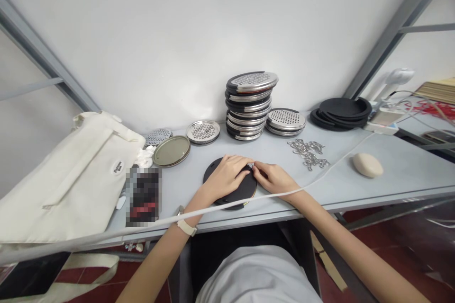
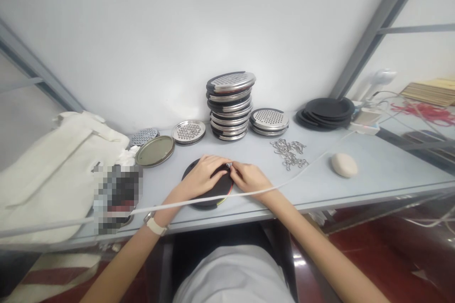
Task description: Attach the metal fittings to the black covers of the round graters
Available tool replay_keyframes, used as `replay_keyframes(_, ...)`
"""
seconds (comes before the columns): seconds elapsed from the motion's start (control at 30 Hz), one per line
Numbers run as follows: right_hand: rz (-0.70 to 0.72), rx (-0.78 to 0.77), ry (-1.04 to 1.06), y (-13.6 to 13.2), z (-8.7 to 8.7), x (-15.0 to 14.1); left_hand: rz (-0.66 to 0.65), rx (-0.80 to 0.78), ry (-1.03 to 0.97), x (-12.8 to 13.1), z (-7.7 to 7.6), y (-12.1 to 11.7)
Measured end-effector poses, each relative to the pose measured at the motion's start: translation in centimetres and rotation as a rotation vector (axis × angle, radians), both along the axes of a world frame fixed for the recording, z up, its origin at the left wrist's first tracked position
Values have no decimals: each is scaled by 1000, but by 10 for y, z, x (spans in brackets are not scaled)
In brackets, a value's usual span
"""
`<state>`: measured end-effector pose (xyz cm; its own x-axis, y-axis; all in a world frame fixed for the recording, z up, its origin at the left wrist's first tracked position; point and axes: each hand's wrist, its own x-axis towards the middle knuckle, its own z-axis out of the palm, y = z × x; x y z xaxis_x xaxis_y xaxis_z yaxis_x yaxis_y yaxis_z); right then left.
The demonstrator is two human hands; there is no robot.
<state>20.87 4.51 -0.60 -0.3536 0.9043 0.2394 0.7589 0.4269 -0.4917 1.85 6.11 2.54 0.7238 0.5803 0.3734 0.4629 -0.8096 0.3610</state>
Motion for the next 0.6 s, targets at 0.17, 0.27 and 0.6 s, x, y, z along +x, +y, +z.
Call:
replay_keyframes(0.17,-4,30,19,0,-1,0,0,1,-7,0,-1,1)
replay_keyframes(0.27,-9,48,34,0,-1,0,2,7,-7,0,-1,0)
replay_keyframes(0.6,-22,69,43,0,-1,-1,4,2,-5,-1,1,0)
